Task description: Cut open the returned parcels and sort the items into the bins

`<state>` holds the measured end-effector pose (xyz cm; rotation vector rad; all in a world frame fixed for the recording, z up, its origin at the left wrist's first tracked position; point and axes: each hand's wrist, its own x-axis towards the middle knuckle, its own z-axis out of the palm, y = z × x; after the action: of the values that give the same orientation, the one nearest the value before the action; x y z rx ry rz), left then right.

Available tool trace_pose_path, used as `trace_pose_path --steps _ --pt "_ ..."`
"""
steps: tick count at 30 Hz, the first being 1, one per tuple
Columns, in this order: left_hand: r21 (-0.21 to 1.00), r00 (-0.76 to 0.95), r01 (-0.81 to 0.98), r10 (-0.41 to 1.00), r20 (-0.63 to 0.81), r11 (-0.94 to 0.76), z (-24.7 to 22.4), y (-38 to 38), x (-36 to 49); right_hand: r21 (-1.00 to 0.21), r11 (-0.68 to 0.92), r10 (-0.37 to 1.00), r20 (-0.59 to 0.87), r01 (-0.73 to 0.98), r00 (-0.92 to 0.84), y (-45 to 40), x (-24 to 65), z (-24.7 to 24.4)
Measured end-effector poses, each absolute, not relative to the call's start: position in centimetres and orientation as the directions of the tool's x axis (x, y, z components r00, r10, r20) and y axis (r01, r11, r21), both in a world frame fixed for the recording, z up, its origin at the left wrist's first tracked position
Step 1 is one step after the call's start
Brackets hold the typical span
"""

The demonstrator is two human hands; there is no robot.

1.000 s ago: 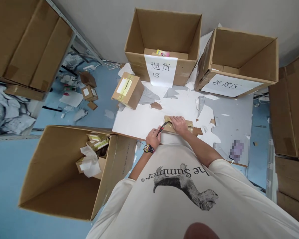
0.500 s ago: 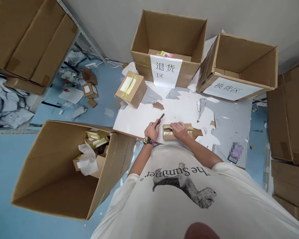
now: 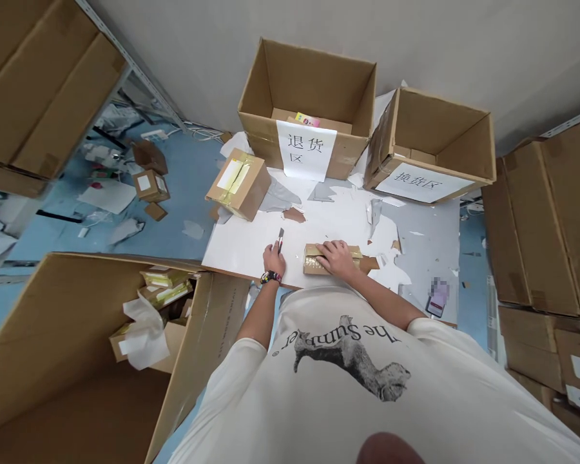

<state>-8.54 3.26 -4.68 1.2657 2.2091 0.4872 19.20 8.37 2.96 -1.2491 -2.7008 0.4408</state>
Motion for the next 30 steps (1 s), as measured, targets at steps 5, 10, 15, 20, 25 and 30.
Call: trace_pose_path --steps 5,10,15,20,25,30 --pt "0.734 -0.311 0.540 0.908 -0.281 0.413 -3.1 3.1 -5.8 -0.522 0.268 0.961 0.083 0.809 -0.265 7.3 24.1 2.9" --pt "0.620 -0.089 0.651 0.855 -0.511 0.438 -2.1 2.5 -2.9 -0.678 -0.307 0.947 -0.288 0.668 0.143 6.5 28.1 0.9" --pt "0.645 -0.022 0.696 0.907 -0.421 0.316 -1.2 3.4 -2.0 -0.726 -0.366 0.917 -0.389 0.582 0.090 6.8 28.7 0.2" --pt "0.928 0.003 0.346 0.989 -0.147 0.137 -0.7 3.1 -1.4 -0.939 -0.253 0.967 -0.239 0.234 0.087 6.9 30.8 1.0" --pt "0.902 -0.044 0.316 0.955 -0.295 0.293 -2.0 1.5 -1.2 -0.816 -0.537 0.842 -0.502 0.216 0.197 5.0 31.3 -0.3" --pt "0.791 -0.059 0.563 0.966 -0.252 0.241 -2.8 0.7 -3.9 -0.751 -0.627 0.775 -0.575 0.206 0.261 3.1 30.4 -2.2"
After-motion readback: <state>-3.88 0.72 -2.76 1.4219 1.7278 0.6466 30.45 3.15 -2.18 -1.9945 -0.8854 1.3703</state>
